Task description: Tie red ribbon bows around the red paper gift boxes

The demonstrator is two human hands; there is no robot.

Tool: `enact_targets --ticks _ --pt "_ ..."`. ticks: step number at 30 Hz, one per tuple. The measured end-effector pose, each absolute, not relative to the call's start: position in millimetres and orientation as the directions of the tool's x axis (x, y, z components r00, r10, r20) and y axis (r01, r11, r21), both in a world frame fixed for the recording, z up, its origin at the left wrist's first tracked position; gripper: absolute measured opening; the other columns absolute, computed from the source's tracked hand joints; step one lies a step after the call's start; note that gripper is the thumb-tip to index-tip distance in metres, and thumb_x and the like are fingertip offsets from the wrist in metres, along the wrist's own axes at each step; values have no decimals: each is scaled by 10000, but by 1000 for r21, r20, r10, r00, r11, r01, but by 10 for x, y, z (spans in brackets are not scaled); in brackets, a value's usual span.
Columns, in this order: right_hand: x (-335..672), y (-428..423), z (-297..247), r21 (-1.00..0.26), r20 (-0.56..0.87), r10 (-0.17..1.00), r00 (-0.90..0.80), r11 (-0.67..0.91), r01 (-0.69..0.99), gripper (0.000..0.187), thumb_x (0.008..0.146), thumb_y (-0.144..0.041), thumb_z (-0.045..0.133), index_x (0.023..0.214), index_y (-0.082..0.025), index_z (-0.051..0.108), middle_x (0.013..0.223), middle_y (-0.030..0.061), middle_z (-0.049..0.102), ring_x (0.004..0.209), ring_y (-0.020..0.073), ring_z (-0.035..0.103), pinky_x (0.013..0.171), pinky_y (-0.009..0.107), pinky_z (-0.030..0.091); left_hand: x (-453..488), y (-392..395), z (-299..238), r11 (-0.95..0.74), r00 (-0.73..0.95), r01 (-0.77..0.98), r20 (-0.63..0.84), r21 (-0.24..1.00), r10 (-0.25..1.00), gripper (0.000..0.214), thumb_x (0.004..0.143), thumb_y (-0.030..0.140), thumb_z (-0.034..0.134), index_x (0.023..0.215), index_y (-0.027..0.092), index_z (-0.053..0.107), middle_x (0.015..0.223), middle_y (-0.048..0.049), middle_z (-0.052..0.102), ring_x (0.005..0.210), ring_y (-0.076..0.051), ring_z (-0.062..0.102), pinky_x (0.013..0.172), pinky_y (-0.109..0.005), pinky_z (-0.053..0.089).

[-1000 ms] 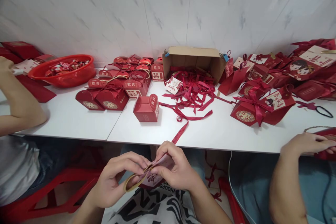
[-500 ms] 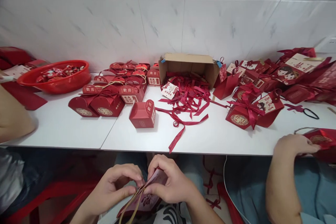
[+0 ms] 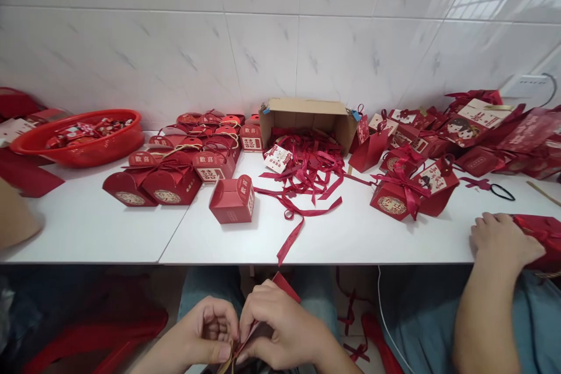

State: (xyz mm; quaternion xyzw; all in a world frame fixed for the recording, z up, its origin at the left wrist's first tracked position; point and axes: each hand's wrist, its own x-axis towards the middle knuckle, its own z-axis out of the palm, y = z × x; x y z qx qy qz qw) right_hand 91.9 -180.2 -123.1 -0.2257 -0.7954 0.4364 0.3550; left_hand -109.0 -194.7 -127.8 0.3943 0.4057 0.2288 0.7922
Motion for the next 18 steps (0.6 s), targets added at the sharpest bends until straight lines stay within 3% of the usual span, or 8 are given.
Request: enact_targets --ticks 10,14,18 --pt "939 -1820 -1160 -827 414 623 -664 563 13 144 819 -205 624 773 -230 490 763 -2 653 734 145 589 711 303 428 -1067 -1972 -1300 577 563 -117 -425 808 709 413 492 351 873 679 132 578 550 27 576 449 -38 424 450 -150 294" --pt "961 -1807 -1200 -806 479 671 -566 592 19 148 802 -163 644 813 -221 508 770 -4 633 717 141 562 708 306 404 -1088 -1956 -1202 422 441 -10 -375 906 815 276 616 332 813 706 117 665 556 19 576 480 -47 445 467 -154 313" --pt "962 -1802 -1220 -805 488 710 -508 591 53 185 787 -107 647 843 -217 508 781 -4 609 727 144 540 698 302 396 -1109 -1934 -1021 256 436 117 -281 960 855 195 788 319 669 845 144 735 813 -60 679 707 -128 591 635 -219 447"
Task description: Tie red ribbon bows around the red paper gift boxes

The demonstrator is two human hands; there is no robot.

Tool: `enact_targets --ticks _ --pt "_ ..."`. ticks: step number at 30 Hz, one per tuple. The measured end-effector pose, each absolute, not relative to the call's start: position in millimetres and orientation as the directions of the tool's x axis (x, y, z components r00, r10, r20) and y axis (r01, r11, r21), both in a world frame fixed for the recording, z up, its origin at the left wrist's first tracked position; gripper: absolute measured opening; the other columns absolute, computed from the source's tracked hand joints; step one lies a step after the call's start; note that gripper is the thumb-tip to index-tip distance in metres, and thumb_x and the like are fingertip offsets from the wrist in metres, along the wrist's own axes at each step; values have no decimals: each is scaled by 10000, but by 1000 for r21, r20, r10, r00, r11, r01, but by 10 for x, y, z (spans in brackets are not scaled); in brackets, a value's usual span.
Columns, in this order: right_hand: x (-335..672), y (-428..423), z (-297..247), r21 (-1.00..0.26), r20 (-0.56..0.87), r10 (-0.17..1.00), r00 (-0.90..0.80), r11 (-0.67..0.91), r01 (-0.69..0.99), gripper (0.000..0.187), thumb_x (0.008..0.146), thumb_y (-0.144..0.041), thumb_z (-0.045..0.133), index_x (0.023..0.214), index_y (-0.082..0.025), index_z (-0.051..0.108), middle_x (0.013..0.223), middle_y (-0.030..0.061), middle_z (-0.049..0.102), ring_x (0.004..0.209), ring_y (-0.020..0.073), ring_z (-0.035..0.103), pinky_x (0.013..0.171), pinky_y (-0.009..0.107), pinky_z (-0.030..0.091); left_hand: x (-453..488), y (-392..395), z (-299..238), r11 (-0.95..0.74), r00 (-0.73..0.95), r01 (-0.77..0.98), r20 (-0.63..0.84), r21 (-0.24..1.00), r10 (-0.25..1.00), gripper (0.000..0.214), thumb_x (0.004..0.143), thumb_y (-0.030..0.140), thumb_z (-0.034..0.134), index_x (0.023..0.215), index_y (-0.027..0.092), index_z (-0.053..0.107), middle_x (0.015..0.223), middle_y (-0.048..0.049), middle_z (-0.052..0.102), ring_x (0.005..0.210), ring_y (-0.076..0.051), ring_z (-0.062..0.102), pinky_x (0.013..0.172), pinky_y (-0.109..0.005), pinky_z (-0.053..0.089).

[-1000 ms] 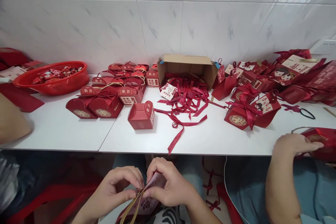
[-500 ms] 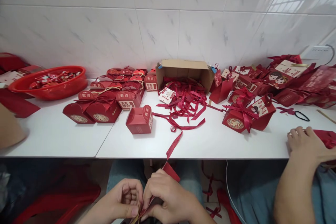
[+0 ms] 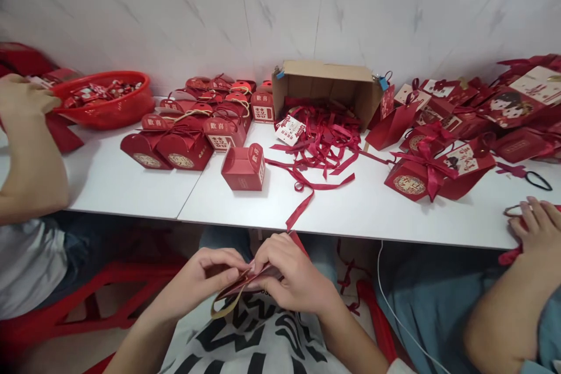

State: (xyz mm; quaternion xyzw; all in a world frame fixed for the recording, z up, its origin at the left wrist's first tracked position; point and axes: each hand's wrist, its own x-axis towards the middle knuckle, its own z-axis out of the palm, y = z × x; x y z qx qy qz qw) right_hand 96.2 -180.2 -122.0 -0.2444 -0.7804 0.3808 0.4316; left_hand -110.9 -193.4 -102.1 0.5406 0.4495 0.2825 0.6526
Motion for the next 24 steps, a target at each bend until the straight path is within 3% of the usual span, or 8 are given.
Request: enact_targets --ticks 6,15,24 --pt "952 -1806 -1202 -807 475 734 -486 584 93 208 785 -84 647 849 -213 496 806 -4 602 763 144 541 700 293 403 -1123 -1950 -852 79 482 236 -187 969 856 202 838 258 604 992 195 720 929 -61 659 818 -145 609 721 -241 472" --pt "939 -1800 -1190 -827 458 763 -456 554 97 205 795 -110 658 850 -215 491 802 -15 592 751 132 537 712 288 405 -1048 -1969 -862 122 290 327 -223 937 931 106 812 239 620 810 149 674 759 -21 676 706 -123 596 660 -224 468" --pt "949 -1801 -1217 -829 453 777 -437 547 114 208 799 -131 660 849 -221 479 808 -15 579 757 135 528 721 293 407 -998 -1983 -797 -18 295 403 -111 915 949 113 832 234 588 806 164 673 772 -10 687 706 -119 602 678 -226 461"
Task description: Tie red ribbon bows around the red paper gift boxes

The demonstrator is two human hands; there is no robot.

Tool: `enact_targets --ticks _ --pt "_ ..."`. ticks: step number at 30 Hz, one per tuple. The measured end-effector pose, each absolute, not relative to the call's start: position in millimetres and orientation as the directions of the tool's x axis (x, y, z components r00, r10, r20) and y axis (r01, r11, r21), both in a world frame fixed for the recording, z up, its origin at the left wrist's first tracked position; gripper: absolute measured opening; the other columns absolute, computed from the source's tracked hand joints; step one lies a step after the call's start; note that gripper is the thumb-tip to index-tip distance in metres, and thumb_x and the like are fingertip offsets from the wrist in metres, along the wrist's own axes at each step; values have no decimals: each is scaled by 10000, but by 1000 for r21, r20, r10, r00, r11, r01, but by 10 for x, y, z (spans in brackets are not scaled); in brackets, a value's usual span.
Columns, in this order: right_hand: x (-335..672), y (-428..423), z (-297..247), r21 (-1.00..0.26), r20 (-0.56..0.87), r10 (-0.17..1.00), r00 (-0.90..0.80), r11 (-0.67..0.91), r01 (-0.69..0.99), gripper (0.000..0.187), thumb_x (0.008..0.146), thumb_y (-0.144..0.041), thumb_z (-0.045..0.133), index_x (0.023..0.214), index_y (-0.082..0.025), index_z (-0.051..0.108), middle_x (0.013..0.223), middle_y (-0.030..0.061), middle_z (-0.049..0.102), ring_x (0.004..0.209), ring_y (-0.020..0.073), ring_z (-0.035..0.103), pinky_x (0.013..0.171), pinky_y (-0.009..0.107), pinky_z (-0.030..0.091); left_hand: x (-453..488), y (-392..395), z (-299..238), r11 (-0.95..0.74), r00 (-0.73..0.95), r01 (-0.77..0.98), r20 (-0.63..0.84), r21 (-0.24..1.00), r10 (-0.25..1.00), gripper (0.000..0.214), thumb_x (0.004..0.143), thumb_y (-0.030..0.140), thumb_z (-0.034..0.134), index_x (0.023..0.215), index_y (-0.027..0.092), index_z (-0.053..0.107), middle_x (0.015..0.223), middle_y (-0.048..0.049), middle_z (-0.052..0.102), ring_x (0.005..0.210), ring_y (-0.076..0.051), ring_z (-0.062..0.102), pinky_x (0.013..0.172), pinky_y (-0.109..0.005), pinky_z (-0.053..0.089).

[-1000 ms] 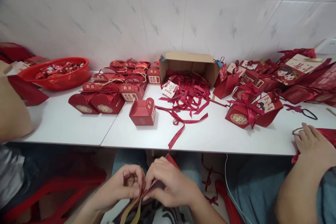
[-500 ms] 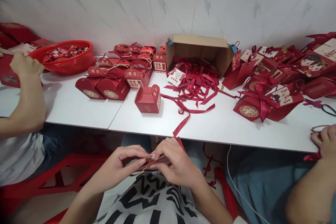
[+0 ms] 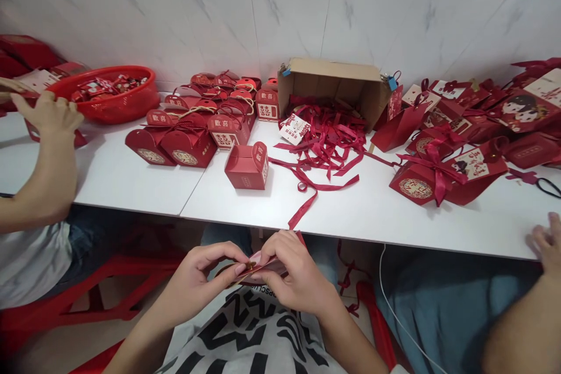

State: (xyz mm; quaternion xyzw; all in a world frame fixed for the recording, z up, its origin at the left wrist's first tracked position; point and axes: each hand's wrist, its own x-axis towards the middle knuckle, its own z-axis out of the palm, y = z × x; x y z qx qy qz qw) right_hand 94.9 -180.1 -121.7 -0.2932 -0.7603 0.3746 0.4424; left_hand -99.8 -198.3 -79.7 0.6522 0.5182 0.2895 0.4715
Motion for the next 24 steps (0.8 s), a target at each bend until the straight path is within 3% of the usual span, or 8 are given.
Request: enact_targets --ticks 8,16,24 --pt "902 -1806 -1274 -810 471 776 -419 569 143 207 801 -93 635 859 -224 486 833 -2 606 797 153 561 739 310 417 -1031 -1984 -767 -83 380 440 -103 894 919 148 887 233 520 888 199 664 880 -12 665 820 -127 610 772 -240 462" --pt "860 -1855 -1321 -749 582 736 -345 651 124 235 795 -19 574 839 -221 462 1072 48 645 958 178 598 795 337 441 -1085 -2069 -747 -160 441 386 -29 909 897 137 868 195 540 973 214 626 1098 -60 503 1063 -162 525 938 -296 428" --pt "860 -1881 -1345 -728 617 717 -326 677 112 257 787 15 524 814 -229 449 943 24 711 834 175 640 753 356 453 -1049 -2114 -788 -204 448 349 28 915 894 185 882 127 482 975 223 610 1054 -58 493 1029 -159 517 910 -289 428"
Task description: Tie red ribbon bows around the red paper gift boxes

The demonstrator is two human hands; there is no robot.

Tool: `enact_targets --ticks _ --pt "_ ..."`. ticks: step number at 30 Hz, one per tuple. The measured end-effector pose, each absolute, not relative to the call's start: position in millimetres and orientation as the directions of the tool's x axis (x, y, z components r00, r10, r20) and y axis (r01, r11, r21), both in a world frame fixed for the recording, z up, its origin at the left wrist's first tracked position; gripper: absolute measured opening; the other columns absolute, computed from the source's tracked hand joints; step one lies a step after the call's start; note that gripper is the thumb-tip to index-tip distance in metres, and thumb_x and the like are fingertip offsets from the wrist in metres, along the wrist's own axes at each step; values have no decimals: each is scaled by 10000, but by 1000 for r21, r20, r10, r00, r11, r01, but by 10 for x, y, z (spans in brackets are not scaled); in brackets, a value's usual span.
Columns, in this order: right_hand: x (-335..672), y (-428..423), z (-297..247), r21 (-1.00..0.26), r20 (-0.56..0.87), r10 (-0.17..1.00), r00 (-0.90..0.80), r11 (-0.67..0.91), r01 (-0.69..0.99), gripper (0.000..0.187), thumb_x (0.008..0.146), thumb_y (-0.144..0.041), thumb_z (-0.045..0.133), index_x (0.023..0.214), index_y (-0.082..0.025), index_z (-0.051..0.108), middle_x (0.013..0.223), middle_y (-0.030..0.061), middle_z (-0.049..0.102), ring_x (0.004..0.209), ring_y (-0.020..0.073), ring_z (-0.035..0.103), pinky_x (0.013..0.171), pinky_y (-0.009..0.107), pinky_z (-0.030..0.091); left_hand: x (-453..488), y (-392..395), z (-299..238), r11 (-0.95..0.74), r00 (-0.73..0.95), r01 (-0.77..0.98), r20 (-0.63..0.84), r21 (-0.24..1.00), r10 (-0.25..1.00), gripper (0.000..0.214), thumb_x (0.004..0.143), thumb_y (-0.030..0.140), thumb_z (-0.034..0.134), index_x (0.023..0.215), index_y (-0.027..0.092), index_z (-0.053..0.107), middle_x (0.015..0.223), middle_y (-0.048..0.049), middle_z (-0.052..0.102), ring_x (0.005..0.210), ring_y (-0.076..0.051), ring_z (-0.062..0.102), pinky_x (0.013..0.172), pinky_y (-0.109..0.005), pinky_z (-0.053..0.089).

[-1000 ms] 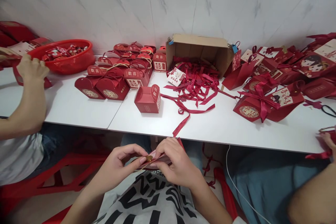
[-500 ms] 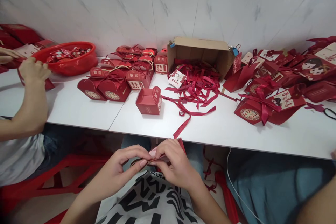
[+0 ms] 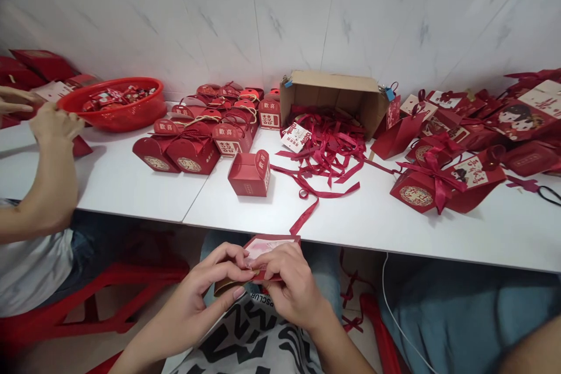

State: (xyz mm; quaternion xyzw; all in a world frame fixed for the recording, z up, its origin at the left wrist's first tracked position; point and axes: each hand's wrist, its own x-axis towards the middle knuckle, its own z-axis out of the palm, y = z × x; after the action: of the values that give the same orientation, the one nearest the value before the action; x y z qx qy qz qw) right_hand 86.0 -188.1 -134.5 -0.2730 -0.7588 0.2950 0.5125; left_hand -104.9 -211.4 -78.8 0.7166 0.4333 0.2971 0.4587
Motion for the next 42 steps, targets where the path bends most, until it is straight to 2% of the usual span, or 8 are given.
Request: enact_targets --ticks 20,26,30,34,38,42 --pt "791 -1951 -1552 -688 671 712 -205 702 185 180 809 -65 538 812 -224 454 849 34 708 717 166 620 674 331 464 -1012 -2049 -1001 -113 448 248 -11 962 894 128 892 191 504 917 210 629 1063 -72 522 1026 -166 573 893 -282 459" --pt "825 -1990 -1587 -616 746 653 -129 751 239 212 799 -23 529 821 -228 478 833 32 698 731 170 632 685 341 464 -979 -2094 -953 -249 456 313 85 917 886 202 881 120 475 931 199 653 1091 -93 536 1054 -178 549 902 -298 456" --pt "867 -2018 -1532 -562 780 603 -164 792 240 217 795 -28 518 842 -236 481 794 20 700 691 162 624 663 329 458 -977 -2108 -891 -326 484 276 162 904 860 155 846 100 540 886 187 661 1074 -87 591 1109 -201 533 967 -346 433" --pt "882 -2046 -1465 -526 792 579 -195 808 267 237 774 -8 513 837 -233 476 780 12 717 688 163 625 671 328 429 -980 -2107 -869 -344 476 217 208 914 854 186 845 94 551 909 200 690 976 -64 650 1051 -191 562 932 -334 455" --pt "890 -2045 -1437 -512 781 580 -232 807 293 264 754 3 504 826 -248 469 783 -11 729 679 172 619 675 338 396 -964 -2109 -870 -269 396 226 164 936 904 225 900 112 464 980 196 657 956 -62 665 984 -178 589 867 -318 478" --pt "915 -2029 -1428 -478 782 555 -285 826 298 269 741 -2 502 829 -255 471 795 -21 735 670 173 618 672 342 376 -946 -2107 -886 -287 363 281 176 916 915 177 886 119 489 970 185 630 977 -70 643 1000 -185 577 885 -328 468"
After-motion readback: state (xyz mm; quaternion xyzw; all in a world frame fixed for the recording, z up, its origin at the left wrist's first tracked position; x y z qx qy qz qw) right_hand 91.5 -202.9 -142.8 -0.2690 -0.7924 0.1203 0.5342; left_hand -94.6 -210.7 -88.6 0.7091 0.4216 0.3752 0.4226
